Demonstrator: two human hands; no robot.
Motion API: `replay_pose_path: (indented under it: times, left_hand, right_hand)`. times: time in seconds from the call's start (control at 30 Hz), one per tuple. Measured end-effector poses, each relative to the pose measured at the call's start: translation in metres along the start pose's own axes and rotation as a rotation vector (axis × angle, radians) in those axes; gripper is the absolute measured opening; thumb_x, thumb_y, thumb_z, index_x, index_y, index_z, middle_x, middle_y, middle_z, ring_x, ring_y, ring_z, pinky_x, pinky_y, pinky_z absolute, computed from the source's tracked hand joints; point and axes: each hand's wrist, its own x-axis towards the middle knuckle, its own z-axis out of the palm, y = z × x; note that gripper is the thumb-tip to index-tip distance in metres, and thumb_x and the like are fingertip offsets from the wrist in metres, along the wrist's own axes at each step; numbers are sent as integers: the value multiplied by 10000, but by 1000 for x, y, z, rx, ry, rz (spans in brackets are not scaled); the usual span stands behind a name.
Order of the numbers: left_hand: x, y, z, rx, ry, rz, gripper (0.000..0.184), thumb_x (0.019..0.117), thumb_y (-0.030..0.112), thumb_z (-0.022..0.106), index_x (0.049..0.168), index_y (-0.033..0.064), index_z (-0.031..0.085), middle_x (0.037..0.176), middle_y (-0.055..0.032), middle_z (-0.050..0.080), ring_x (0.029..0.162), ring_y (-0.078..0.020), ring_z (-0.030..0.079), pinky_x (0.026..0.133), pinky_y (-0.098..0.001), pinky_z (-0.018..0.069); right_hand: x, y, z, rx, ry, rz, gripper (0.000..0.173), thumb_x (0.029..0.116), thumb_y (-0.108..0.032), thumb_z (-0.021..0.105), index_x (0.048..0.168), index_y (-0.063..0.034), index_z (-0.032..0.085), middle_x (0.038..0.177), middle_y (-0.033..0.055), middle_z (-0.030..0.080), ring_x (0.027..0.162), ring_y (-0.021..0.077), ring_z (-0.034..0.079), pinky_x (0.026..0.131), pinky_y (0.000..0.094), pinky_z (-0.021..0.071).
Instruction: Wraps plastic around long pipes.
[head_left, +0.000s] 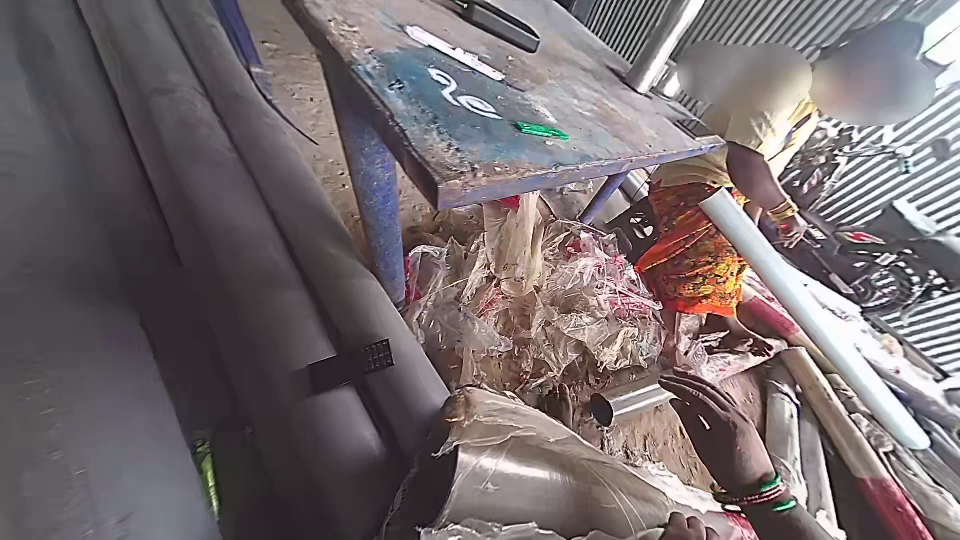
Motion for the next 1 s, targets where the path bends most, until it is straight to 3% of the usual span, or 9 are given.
replay_pose_path:
  times: [0.1,0.23,0.3,0.37,0.47,0.57,0.73,0.87,1.0]
  left_hand:
    - [-1,3,-8,-2,-77,-29,565,976,253,679,1346,-149,538,1379,-322,545,1283,-465,533,1052,-576,418]
    - [5,13,-10,112,-141,-133,670,1032,392,581,1471,-98,449,1469,-304,499,1356,-458,490,1100,-566,390]
    - [7,16,-8,137,-111,-170,671,1031,422,573,1482,-64,465,1479,-279,506,1371,-435,489,1123,-551,383]
    - [11,21,-4,171,-62,-208,652,1021,429,587,1457,-50,509,1446,-268,543,1349,-426,517,1112,-542,402]
    - [16,26,3,253,53,-237,610,1003,415,613,1408,-40,574,1380,-263,599,1288,-429,572,1069,-545,447]
    - [21,28,8,321,137,-281,572,991,400,628,1372,-27,614,1352,-258,620,1265,-428,592,1062,-555,452]
    - [29,21,20,426,273,-277,541,949,370,683,1280,-58,667,1285,-280,651,1212,-451,621,1029,-581,468]
    - [29,19,27,504,308,-275,526,931,333,710,1285,-53,666,1284,-273,655,1211,-452,624,1024,-583,473]
    - [28,19,29,538,299,-276,547,941,350,702,1329,-31,646,1323,-258,641,1246,-432,609,1040,-577,463]
  right_hand:
    - [-67,27,-17,-40,-115,279,217,915,-41,634,1060,-9,792,1137,174,761,1139,433,693,964,629,521]
    - [-132,41,-35,70,-448,711,288,1044,-138,563,1259,-35,725,1326,179,684,1307,384,598,1121,549,424]
    - [-159,47,-22,177,-477,808,327,1057,-110,503,1317,-36,687,1392,174,643,1348,366,565,1156,516,400]
    - [-169,50,-12,233,-434,825,332,1066,-142,489,1305,-27,688,1393,177,640,1356,359,557,1164,505,390]
    - [-162,59,-19,337,-511,825,352,1083,-184,473,1345,-42,660,1451,168,595,1401,348,507,1179,513,359]
    - [-164,59,-27,452,-439,803,353,1077,-225,513,1341,-46,665,1453,186,586,1397,362,504,1177,526,352]
    - [-169,50,-40,509,-527,578,366,1078,-254,526,1350,-43,648,1374,226,618,1346,393,530,1165,575,320]
    - [-171,48,-40,434,-634,460,437,1020,-275,640,1394,-51,611,1433,222,565,1385,418,467,1162,620,278]
    - [-174,47,-36,381,-611,426,509,955,-282,735,1384,-40,606,1409,236,571,1367,438,474,1136,637,303]
